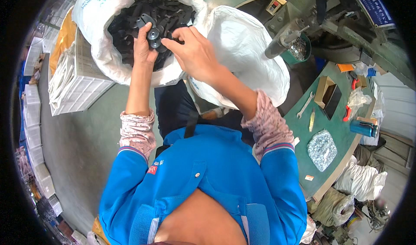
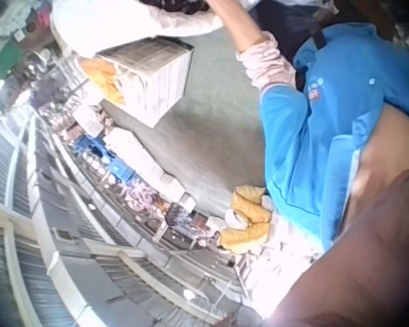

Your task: The person repeatedly picks black plastic parts from a white sack, attaches small round components to them using a handheld tool, and places the assembled parts into a second white sack. The process is continuous and repetitive throughout the clip.

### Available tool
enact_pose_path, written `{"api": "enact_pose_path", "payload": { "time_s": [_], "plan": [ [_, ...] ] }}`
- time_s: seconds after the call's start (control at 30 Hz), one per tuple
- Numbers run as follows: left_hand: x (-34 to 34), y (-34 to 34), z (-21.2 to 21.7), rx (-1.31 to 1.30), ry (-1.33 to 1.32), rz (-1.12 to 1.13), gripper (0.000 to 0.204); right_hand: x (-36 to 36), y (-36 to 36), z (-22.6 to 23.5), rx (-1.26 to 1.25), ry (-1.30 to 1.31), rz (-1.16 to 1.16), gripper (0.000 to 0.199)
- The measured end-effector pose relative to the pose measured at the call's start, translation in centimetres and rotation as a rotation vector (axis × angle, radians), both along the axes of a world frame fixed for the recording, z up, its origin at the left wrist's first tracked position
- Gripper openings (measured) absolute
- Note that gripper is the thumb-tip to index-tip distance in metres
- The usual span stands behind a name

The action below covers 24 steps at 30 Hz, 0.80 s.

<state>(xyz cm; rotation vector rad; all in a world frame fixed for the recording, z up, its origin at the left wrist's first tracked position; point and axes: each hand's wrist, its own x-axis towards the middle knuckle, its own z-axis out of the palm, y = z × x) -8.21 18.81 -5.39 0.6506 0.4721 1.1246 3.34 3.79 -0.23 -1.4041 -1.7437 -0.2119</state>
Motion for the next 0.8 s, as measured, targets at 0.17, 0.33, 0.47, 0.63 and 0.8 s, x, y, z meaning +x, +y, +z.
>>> {"api": "enact_pose_path", "payload": {
  "time_s": [0.17, 0.33, 0.47, 0.63, 0.8],
  "plan": [
    [-0.4, -1.4, 0.7, -0.172, 0.000, -0.090, 0.021, 0.5, 2.7, -0.6, 0.096, -0.094, 0.121, 0.024],
    [-1.2, -0.9, 0.8, -0.183, -0.018, -0.097, 0.027, 1.2, 0.7, 0.4, 0.131, 0.279, 0.135, 0.036],
    [-1.5, -0.4, 0.0, -0.240, -0.063, -0.183, 0.028, 2.4, -1.0, 0.0, -0.059, -0.070, 0.209, 0.048],
    [-1.2, -2.5, 0.7, -0.276, -0.136, -0.317, 0.027, 2.1, -0.4, 0.4, -0.035, -0.350, 0.287, 0.048],
    [-1.5, -3.9, 2.0, -0.302, -0.150, -0.365, 0.033, 2.5, -0.5, 0.6, 0.065, -0.403, 0.394, 0.042]
  ]
}}
